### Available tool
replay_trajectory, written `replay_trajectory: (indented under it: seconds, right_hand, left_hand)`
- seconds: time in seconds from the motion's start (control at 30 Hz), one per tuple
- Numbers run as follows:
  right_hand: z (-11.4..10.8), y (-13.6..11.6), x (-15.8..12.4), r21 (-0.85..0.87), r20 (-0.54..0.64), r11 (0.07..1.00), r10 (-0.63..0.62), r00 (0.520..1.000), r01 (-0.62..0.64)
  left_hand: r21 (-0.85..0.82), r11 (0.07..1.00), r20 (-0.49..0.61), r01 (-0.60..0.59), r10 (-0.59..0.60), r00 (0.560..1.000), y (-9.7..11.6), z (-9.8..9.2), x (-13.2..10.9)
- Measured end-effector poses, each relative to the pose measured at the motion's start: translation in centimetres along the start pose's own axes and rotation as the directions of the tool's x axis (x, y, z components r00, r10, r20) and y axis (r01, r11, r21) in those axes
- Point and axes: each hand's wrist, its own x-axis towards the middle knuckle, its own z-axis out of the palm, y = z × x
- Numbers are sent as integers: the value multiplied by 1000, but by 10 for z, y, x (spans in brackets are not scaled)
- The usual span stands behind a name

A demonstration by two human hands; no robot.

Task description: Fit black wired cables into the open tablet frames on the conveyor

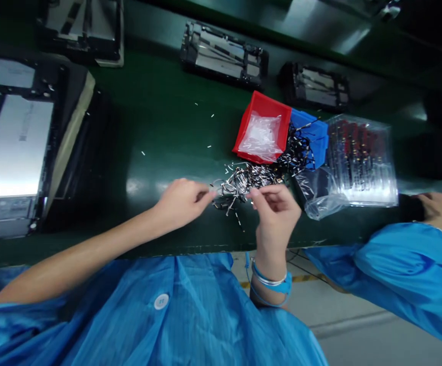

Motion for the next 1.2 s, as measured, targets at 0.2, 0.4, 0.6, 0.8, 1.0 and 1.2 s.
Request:
replay_trajectory:
  seconds: [0.2, 0.4, 0.6, 0.8, 1.0, 1.2]
  right_hand:
    - [34, 4, -18, 17, 308, 996, 77, 948, -87]
    - [46, 1, -29, -259, 334, 893, -275, 902, 368]
    - [40, -5, -24, -256, 501, 812, -353, 790, 525]
    - [40, -7, -14, -321, 473, 769, -375, 797, 553]
    - [44, 0, -18, -338, 404, 652, -551, 730, 679]
    - [51, 3, -23, -267, 603, 651, -462, 650, 711]
  left_hand:
    - [-536, 844, 141, 22, 63, 988, -21, -13, -25]
    - [-624, 782, 46, -4, 41, 998, -29, -11, -25]
    - [-572, 817, -33, -69, 61, 998, -31, -14, -27]
    - [-576, 818, 15, 0, 11, 1000, -34, -17, -26]
    - [-736, 656, 138, 169, -100, 985, -35, -20, -22]
    - [-667, 745, 11, -8, 21, 1000, -33, -19, -28]
